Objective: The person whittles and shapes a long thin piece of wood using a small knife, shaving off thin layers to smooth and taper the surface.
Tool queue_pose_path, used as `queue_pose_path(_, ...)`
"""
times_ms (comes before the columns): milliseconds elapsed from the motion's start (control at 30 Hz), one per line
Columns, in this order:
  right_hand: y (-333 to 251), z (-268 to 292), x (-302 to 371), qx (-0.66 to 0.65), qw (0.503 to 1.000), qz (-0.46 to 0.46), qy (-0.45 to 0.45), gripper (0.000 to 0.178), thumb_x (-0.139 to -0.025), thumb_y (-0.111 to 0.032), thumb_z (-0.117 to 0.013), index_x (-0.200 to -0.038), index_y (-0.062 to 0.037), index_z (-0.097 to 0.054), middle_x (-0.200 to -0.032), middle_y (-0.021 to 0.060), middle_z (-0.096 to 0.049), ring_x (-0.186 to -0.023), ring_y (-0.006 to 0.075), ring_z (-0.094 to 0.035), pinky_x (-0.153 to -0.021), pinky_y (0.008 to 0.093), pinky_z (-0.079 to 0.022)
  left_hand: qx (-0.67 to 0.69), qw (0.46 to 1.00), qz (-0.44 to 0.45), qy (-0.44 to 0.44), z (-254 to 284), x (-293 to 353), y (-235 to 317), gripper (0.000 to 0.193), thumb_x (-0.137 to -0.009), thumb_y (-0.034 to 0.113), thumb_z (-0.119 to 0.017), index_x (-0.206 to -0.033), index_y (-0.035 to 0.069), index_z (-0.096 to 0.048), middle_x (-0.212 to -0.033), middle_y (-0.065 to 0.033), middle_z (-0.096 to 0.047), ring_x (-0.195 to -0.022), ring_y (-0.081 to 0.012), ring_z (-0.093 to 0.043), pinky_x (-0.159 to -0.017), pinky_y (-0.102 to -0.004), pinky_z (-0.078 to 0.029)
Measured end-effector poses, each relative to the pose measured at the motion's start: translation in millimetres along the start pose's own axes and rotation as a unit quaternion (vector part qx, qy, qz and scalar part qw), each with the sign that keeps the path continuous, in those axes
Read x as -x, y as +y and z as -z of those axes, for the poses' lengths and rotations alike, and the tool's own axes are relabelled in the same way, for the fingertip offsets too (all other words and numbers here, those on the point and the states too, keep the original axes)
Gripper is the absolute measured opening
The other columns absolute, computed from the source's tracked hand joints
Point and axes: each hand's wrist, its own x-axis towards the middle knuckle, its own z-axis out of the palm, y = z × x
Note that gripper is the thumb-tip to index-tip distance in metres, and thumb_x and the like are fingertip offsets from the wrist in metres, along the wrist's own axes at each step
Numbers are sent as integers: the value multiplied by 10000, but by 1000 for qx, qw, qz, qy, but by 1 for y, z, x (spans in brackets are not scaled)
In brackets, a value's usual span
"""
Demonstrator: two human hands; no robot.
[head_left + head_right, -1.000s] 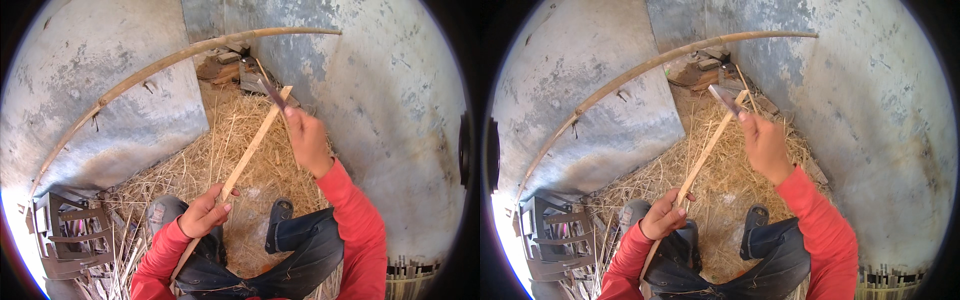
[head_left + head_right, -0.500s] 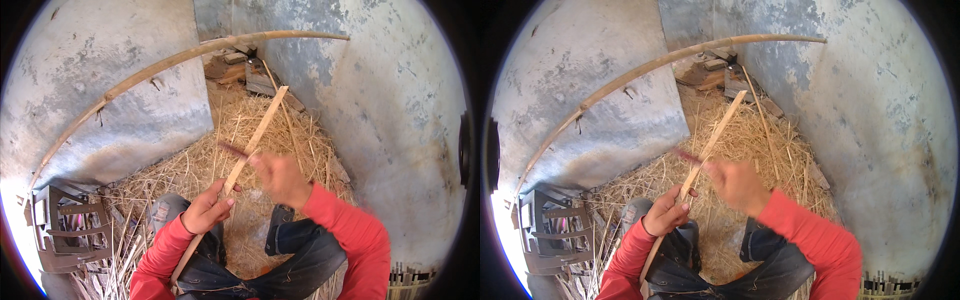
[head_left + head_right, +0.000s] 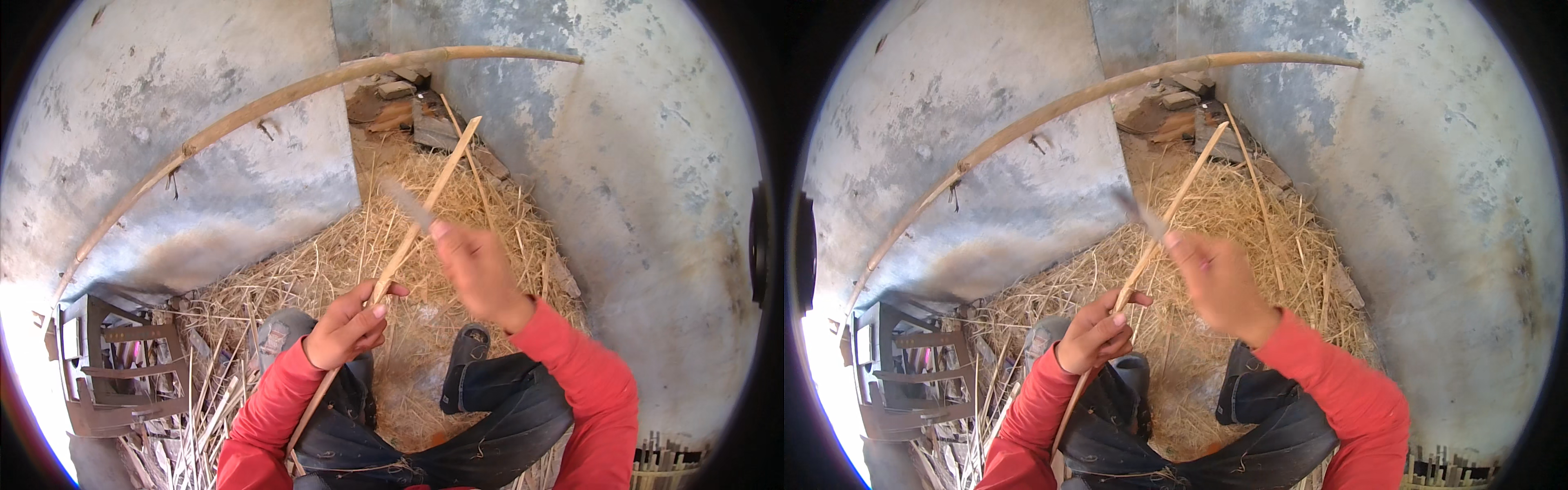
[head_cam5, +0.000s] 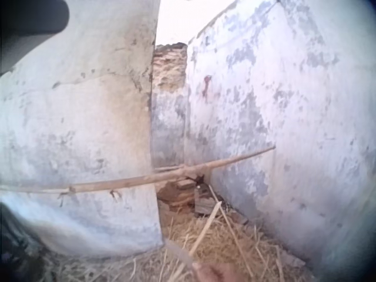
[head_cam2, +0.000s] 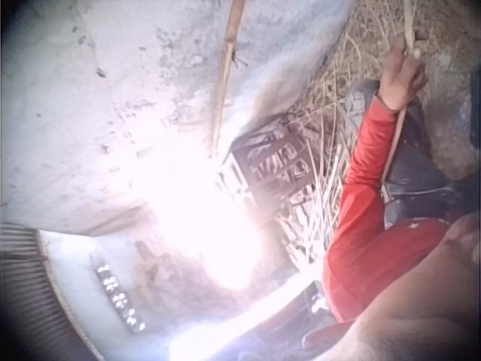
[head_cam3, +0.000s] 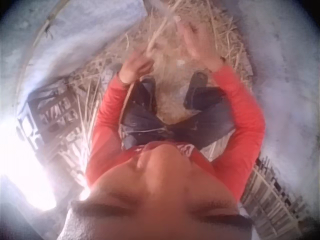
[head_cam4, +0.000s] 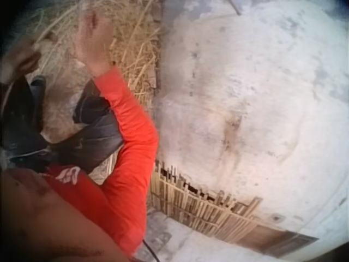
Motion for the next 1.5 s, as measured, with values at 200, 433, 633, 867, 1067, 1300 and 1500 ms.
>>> queue_pose_path(200, -18, 8, 2, 57, 998, -35, -20, 308, -971, -321, -714, -906, -20, -739, -585, -3, -530, -544, 73, -463, -495, 306, -354, -235, 969, -36, 63, -7, -6, -8, 414, -1067, 171, -513, -1448, 19, -454, -660, 84, -431, -548, -24, -372, -529, -216, -288)
queue_pose_path(433, -17, 5, 12, 137, 989, 9, -49, 215, -885, -210, -776, -935, -3, -747, -560, 142, -536, -484, 205, -462, -505, 381, -388, -319, 939, -41, 122, -5, -9, -12, 393, -1037, 178, -603, -1388, 17, -531, -756, -9, -590, -686, -77, -539, -664, -268, -468)
queue_pose_path(633, -19, 13, 16, 156, 981, -3, -115, 181, -876, -192, -785, -890, -20, -731, -566, 165, -542, -476, 226, -471, -499, 396, -383, -369, 904, -83, 197, 8, -16, -17, 396, -1057, 199, -566, -1391, -7, -513, -703, 11, -535, -607, -61, -484, -575, -249, -399)
queue_pose_path(867, -18, 23, 15, 68, 997, -18, -5, 344, -965, -289, -717, -822, 17, -651, -542, 47, -438, -492, 140, -436, -488, 350, -346, -134, 982, -49, 125, 11, -8, 2, 450, -1100, 252, -435, -1458, -20, -439, -558, 77, -332, -437, -39, -303, -448, -220, -259)
queue_pose_path(1067, 8, 24, 8, 119, 991, 22, 50, 479, -1062, -371, -553, -774, 10, -601, -546, 72, -433, -498, 168, -443, -492, 344, -360, -13, 1000, 3, -27, 2, -5, 9, 510, -1121, 313, -380, -1520, -5, -382, -571, 66, -316, -462, -49, -272, -486, -216, -253)
queue_pose_path(1300, 1, -11, 22, 176, 983, 42, -34, 477, -1079, -376, -496, -854, 3, -680, -557, 161, -515, -456, 283, -504, -484, 416, -394, 3, 1000, 6, -13, -8, -10, 7, 526, -1121, 321, -394, -1544, 11, -354, -570, 66, -287, -455, -51, -257, -480, -218, -258)
queue_pose_path(1500, 4, -16, 23, 110, 992, -19, -67, 493, -1092, -371, -479, -825, -4, -671, -554, 90, -506, -480, 186, -493, -484, 385, -372, -5, 1000, 8, -12, 0, -10, 1, 508, -1118, 286, -420, -1544, 17, -359, -571, 60, -307, -458, -49, -271, -475, -216, -268)
